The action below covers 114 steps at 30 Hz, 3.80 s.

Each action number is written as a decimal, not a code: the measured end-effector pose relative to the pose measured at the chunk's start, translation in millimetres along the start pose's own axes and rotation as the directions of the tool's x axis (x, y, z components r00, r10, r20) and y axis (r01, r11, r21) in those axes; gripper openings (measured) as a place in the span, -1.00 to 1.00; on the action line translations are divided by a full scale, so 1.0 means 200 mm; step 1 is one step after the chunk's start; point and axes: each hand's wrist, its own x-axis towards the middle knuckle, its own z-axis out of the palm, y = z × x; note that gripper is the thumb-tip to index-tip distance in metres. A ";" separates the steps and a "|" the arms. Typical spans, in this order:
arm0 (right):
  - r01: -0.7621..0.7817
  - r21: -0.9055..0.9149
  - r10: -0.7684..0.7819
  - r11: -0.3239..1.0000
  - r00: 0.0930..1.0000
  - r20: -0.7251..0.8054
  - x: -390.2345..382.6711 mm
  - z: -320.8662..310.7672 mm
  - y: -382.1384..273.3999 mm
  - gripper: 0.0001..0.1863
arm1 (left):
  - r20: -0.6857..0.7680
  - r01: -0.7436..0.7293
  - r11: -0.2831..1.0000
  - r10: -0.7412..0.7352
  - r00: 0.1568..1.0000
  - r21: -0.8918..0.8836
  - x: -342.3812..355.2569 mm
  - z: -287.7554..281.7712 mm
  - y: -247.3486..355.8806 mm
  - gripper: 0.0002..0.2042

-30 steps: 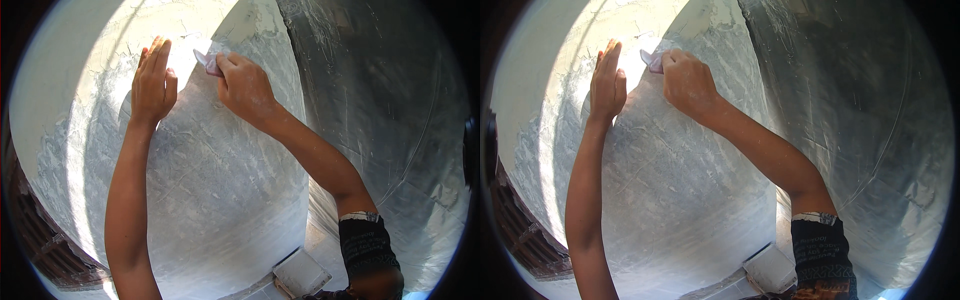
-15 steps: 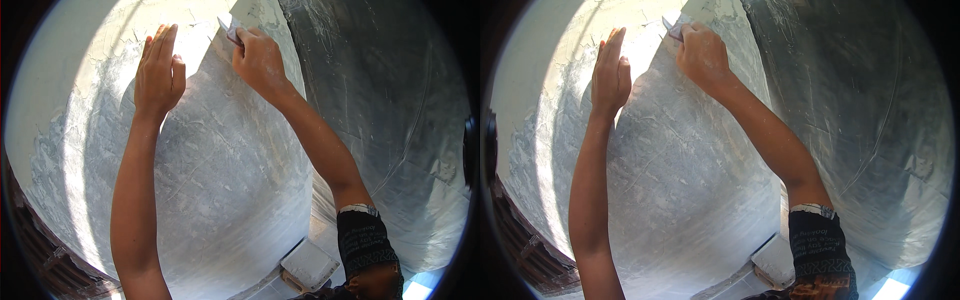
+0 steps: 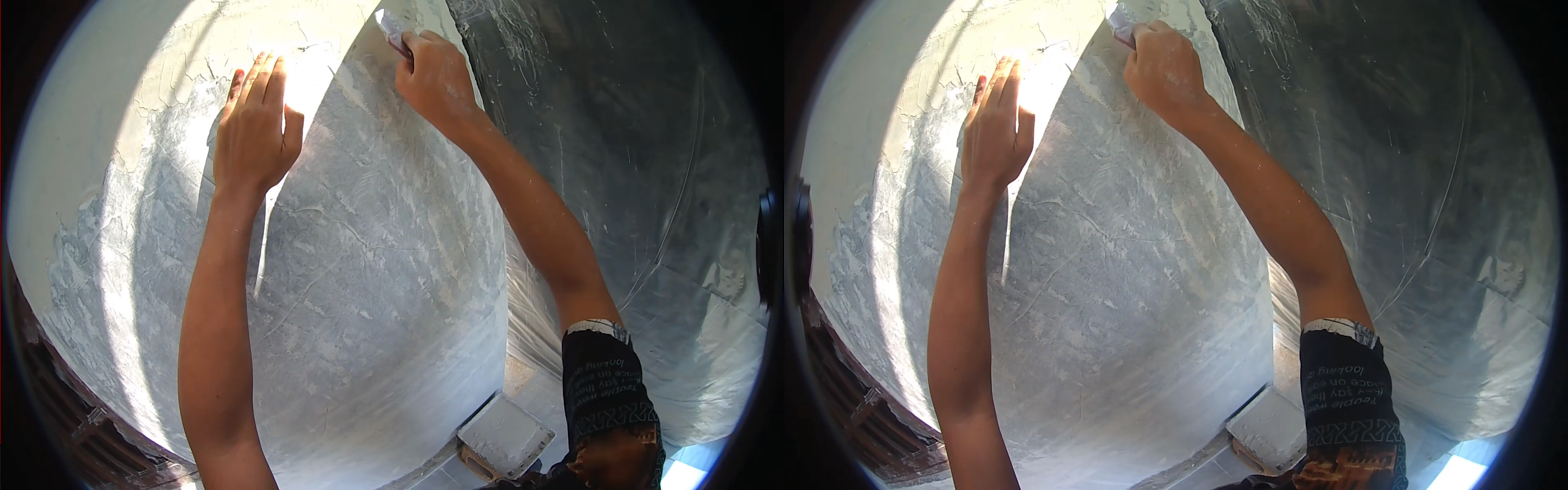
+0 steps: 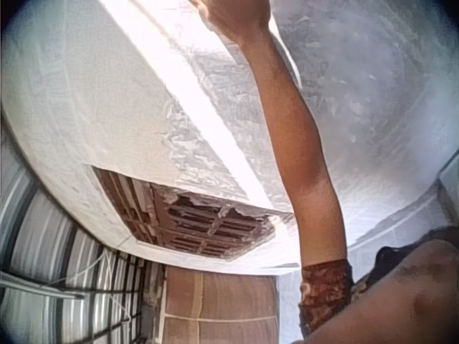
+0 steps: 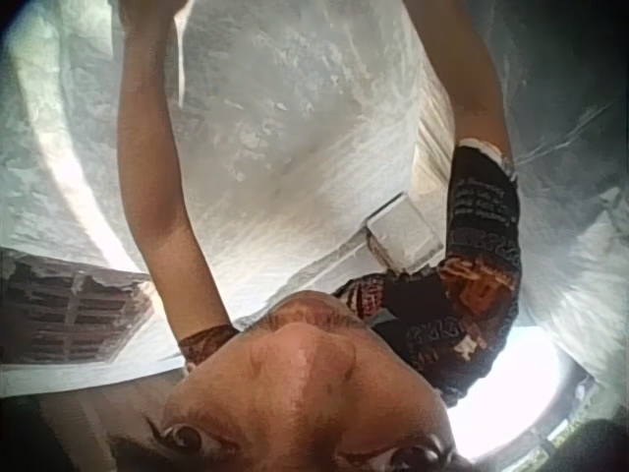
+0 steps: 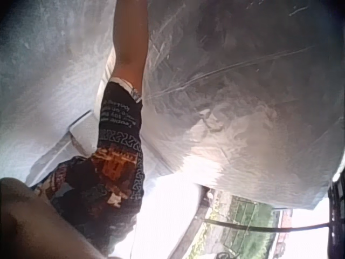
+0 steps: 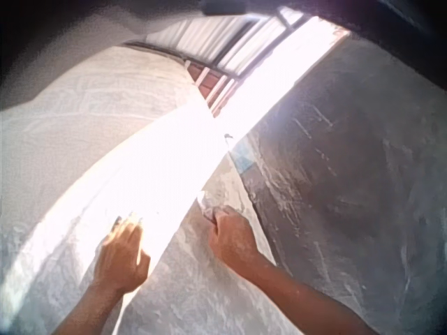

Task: The person applies or scrapes plaster on an outdoor wall and around a window frame using a putty knife.

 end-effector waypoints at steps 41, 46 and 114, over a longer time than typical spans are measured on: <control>-0.188 0.408 0.015 0.894 0.920 0.391 -0.47 -0.33 -0.25 -0.65 | 0.000 0.008 1.000 -0.008 1.000 -0.012 0.06 0.07 0.03 -0.45; -0.626 0.498 0.211 0.601 0.724 0.657 -0.64 -0.49 -0.21 -0.75 | -0.022 0.020 0.997 -0.022 1.000 -0.080 0.04 0.05 0.07 -0.49; -0.623 -0.751 0.383 0.218 -0.654 0.653 -4.27 -1.70 -0.99 -0.79 | 0.967 0.968 -0.042 0.068 -0.246 0.249 -3.09 -1.10 2.90 -0.51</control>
